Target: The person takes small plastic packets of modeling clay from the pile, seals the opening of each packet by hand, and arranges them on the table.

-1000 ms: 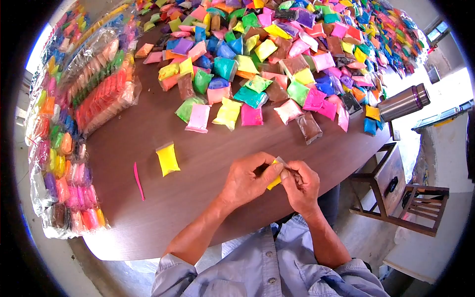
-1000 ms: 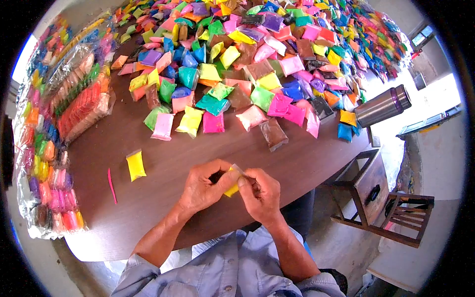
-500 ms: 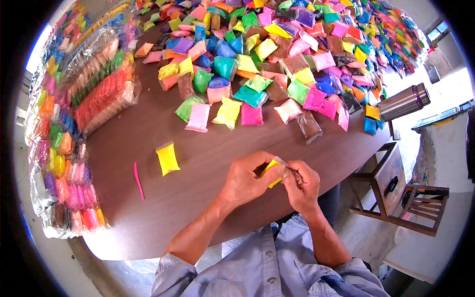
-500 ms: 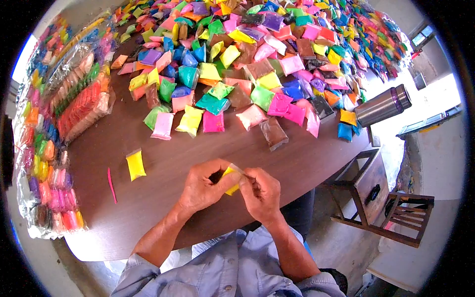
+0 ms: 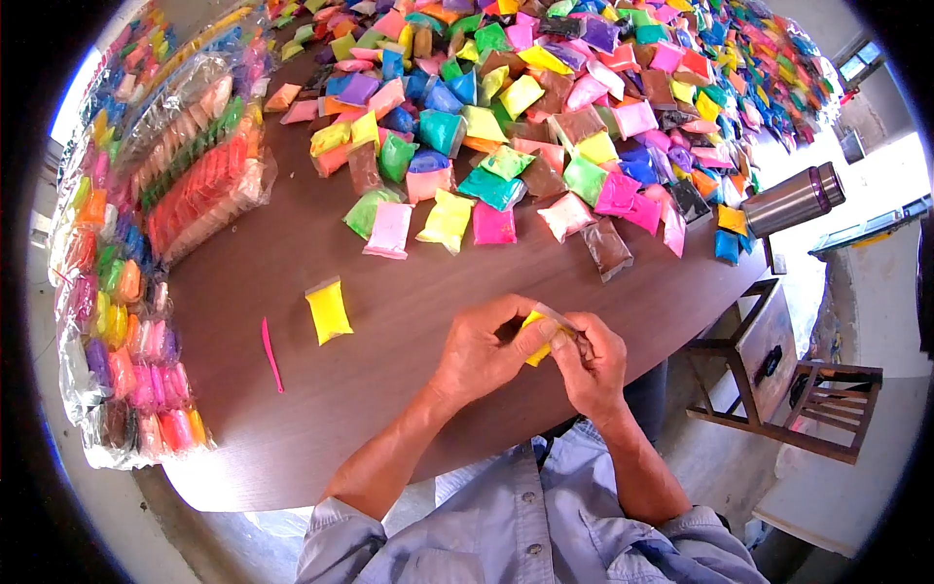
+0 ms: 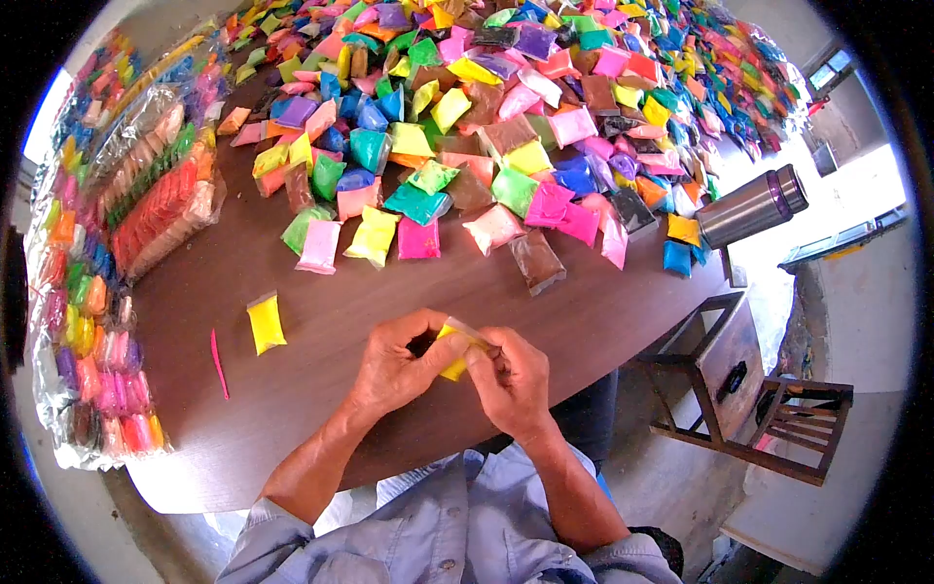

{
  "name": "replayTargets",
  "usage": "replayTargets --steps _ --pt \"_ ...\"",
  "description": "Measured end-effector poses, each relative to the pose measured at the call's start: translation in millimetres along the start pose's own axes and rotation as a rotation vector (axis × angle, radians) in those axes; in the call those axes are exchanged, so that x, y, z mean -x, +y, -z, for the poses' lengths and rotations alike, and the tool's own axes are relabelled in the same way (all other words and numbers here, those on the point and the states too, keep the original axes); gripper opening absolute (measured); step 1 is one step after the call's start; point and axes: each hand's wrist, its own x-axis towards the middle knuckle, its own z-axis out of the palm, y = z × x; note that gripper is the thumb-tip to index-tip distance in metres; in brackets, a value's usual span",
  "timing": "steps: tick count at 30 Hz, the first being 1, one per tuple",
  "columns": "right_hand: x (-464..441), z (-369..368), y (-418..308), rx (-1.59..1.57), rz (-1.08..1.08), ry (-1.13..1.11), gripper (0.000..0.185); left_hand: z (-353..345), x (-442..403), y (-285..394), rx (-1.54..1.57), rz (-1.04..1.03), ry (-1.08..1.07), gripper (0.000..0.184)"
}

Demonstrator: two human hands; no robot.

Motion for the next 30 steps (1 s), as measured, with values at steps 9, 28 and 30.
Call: replayTargets --steps 9,28,30 --pt "2.1 0.2 2.7 -0.089 -0.063 0.031 0.011 3.2 0.7 0.4 -0.062 0.019 -0.049 0.018" --pt "1.2 0.4 -1.5 -0.05 -0.023 0.035 0.018 3.0 0.8 -3.7 -0.1 0.0 -0.033 0.017" --pt "2.0 2.8 -3.6 -0.051 -0.087 -0.007 0.021 3.4 0.6 -4.6 -0.116 -0.004 -0.027 0.017"
